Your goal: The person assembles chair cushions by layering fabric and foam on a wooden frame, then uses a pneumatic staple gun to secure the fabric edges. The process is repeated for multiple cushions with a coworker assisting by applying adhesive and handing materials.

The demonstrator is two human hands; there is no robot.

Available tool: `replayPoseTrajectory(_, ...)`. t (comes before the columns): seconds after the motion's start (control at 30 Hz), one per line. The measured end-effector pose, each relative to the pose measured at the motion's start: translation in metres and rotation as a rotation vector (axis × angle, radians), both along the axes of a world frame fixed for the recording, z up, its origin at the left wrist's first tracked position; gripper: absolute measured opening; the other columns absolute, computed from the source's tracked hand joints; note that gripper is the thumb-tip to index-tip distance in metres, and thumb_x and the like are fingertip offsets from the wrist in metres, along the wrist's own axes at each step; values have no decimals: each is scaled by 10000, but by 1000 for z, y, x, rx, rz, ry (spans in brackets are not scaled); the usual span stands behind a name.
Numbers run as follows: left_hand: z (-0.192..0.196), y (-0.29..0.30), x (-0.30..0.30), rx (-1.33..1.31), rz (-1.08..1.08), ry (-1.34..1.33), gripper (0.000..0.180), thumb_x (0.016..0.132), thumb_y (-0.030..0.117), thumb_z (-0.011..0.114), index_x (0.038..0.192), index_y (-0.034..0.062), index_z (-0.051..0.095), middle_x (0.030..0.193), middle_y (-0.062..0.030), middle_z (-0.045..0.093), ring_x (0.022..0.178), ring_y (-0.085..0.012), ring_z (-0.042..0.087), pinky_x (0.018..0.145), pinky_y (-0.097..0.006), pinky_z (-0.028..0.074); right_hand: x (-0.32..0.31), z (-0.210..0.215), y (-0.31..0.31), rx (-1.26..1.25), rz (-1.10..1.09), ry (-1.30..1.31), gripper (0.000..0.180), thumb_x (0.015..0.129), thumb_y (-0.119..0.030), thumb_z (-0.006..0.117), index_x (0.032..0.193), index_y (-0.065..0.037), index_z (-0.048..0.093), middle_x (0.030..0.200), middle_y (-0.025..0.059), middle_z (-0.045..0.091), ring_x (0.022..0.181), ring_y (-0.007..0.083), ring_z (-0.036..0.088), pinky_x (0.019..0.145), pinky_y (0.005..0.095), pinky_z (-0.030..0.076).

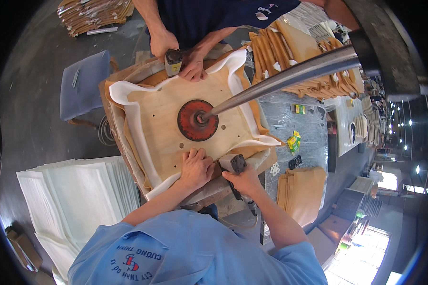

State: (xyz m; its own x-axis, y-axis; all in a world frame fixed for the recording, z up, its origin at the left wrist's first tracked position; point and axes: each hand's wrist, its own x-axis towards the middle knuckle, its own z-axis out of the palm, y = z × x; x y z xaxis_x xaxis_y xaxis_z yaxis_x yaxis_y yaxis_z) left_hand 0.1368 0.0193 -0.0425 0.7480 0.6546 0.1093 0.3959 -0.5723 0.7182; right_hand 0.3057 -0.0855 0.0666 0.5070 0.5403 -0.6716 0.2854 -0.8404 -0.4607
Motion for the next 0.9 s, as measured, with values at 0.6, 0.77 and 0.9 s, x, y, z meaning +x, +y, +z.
replayPoseTrajectory(0.6, 1, -5, 2, 1, 3, 61, 135, 917, 233, 726, 873, 107, 748, 1084, -82, 616, 1119, -320, 558, 942, -487, 414, -21, -5, -7, 95, 9, -16, 340, 939, -317, 889, 998, -8, 760, 707, 28, 698, 566, 132, 643, 544, 346, 511)
replayPoseTrajectory(0.77, 4, 3, -7, 23, -3, 60, 196, 925, 285, 753, 915, 92, 788, 1082, -92, 625, 1131, -321, 566, 960, -485, 415, -15, 0, 3, 76, -87, 78, 339, 952, -327, 874, 953, -13, 746, 680, 30, 685, 538, 133, 626, 515, 342, 489)
replayPoseTrajectory(0.9, 10, 5, -21, 27, -53, 56, 223, 921, 318, 781, 949, 98, 806, 1077, -91, 624, 1133, -317, 560, 970, -487, 414, -9, -5, -4, 138, -260, 204, 227, 964, -213, 863, 1006, -30, 736, 672, -5, 641, 513, 104, 570, 483, 302, 436)
